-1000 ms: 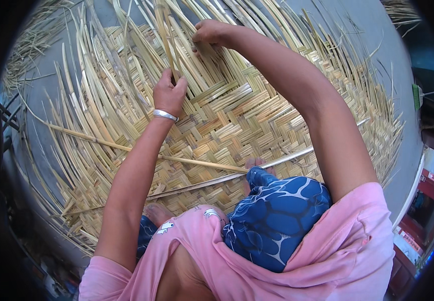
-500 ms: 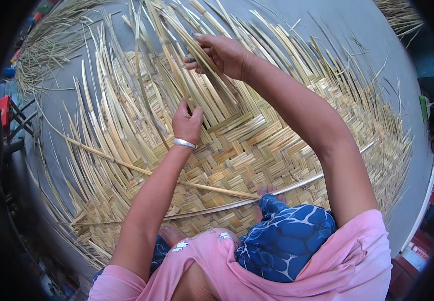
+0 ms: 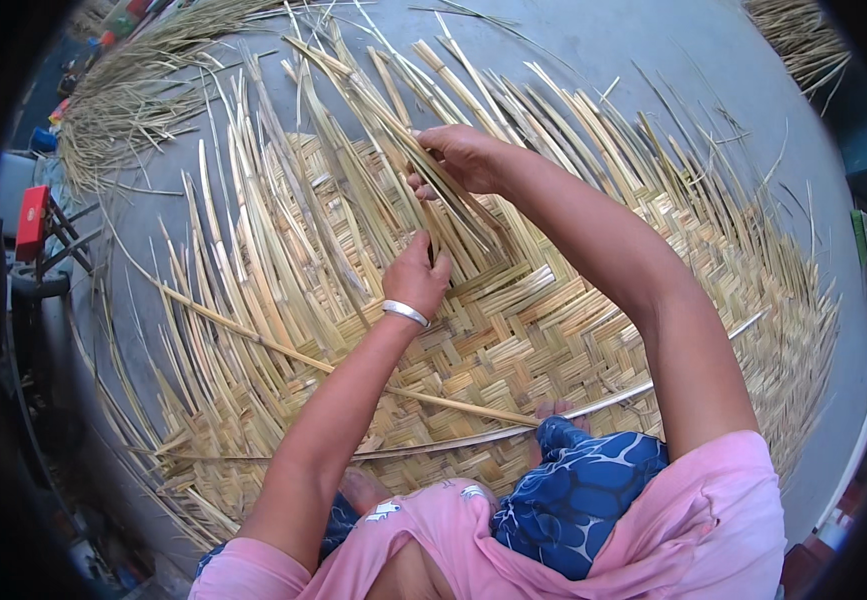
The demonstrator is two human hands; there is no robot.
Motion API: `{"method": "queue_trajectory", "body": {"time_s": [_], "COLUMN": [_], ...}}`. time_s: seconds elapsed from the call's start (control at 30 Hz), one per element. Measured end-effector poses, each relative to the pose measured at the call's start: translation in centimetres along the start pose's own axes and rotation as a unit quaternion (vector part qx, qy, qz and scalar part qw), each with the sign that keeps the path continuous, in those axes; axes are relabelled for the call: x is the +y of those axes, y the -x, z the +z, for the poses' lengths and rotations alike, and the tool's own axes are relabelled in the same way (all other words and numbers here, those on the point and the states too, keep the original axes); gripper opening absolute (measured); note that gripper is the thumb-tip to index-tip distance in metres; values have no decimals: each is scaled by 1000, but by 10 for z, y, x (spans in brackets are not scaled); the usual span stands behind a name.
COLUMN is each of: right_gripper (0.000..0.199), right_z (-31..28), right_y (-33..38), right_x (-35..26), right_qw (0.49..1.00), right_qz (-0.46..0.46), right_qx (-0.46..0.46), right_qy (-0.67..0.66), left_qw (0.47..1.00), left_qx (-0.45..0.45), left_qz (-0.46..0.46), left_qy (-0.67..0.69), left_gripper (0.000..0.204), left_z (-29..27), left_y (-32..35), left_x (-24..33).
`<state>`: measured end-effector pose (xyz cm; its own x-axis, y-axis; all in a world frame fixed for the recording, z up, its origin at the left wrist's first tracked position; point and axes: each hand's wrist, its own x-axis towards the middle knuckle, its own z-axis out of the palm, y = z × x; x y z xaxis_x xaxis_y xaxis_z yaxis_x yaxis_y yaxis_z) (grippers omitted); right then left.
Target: The person weaves a large circular basket using dried palm leaves. They sit on the floor and interlace the leaves by hand, pulling them through the existing weave to expand the basket's diameter.
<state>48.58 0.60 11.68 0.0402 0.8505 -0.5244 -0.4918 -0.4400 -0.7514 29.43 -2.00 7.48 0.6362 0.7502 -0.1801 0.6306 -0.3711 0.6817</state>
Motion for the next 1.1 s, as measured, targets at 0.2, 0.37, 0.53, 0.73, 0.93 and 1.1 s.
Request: {"method": "queue_trajectory", "body": {"time_s": [0.2, 0.37, 0.53, 0.73, 0.93, 1.1], "right_gripper": [17, 22, 38, 32, 28, 24], "right_z": [-7, -8, -19, -14, -23, -58], "right_y": [10, 16, 16, 19, 20, 29], "right_x": [-3, 0, 8, 9, 16, 26], "right_qw": [972, 978, 986, 982, 975, 987], "right_qz": [-49, -63, -58, -56, -110, -120], "right_qx": [47, 7, -20, 12, 71, 81], "right_qy": [224, 199, 152, 179, 181, 64], "left_qw": [997, 993, 968, 978, 984, 976], "left_qx": [-26, -92, -152, -158, -161, -180], "left_qz": [72, 77, 171, 139, 69, 64], "left_qy": [-4, -9, -107, -9, 40, 101], "left_gripper": [19, 18, 18, 24, 29, 28], "left_z": [1, -3, -5, -3, 1, 7], "left_y": [2, -4, -13, -15, -15, -22], "left_x": [-6, -7, 4, -8, -12, -21]}}
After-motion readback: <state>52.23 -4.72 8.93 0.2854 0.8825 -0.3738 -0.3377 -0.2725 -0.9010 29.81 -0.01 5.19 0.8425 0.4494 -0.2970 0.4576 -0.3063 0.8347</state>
